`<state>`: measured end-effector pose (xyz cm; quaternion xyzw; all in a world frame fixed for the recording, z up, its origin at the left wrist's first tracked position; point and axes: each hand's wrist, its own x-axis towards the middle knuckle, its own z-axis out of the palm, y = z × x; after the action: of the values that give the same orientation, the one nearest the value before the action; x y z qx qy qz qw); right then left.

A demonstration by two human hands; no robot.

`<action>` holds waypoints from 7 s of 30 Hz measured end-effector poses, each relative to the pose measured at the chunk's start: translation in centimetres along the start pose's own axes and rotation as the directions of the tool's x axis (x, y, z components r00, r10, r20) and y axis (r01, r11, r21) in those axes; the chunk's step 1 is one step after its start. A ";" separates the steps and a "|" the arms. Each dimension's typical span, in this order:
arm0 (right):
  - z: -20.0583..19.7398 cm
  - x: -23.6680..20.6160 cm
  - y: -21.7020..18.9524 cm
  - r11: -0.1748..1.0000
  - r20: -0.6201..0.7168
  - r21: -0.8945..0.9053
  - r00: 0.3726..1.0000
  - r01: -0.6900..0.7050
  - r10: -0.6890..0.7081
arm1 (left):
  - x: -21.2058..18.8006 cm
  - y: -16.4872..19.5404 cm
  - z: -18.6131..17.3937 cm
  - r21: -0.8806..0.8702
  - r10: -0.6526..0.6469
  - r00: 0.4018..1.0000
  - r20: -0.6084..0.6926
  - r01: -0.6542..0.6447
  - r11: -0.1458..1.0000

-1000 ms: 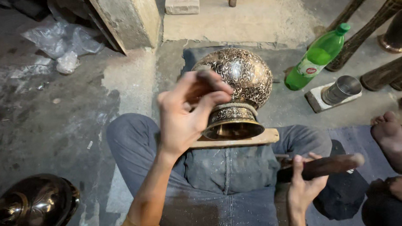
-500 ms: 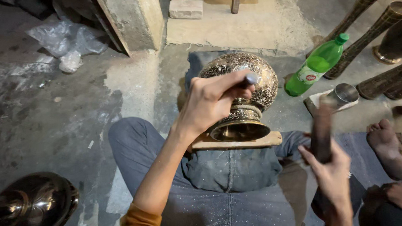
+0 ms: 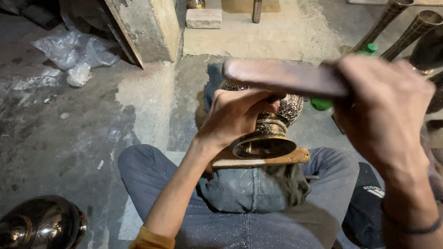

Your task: The person uses a chisel and hammer to engrave a decorative pattern on a brass vase. The vase is held steady on a wooden support while the person repeatedly strikes the chisel to create fine details.

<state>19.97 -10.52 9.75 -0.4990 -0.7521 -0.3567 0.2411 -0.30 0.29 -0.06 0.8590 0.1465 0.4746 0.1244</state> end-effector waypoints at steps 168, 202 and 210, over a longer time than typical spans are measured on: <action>1.7 -5.6 1.7 0.765 -0.063 0.578 0.919 -0.284 0.388 | 0.1 -2.0 0.3 -0.092 0.086 0.972 0.220 -0.067 0.993; 1.3 -6.2 -1.4 0.782 0.023 0.496 0.906 -0.378 0.423 | 1.1 -1.6 0.0 -0.080 0.054 0.958 0.282 -0.032 0.996; 2.4 -7.6 -1.9 0.857 0.086 0.305 0.908 -0.415 0.410 | 1.6 -1.2 -0.3 -0.051 0.042 0.950 0.309 -0.028 0.998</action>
<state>21.15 -13.53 2.20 -0.6062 -0.6772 -0.1671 0.3820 0.06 2.03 0.92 0.9221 0.0991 0.3394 0.1571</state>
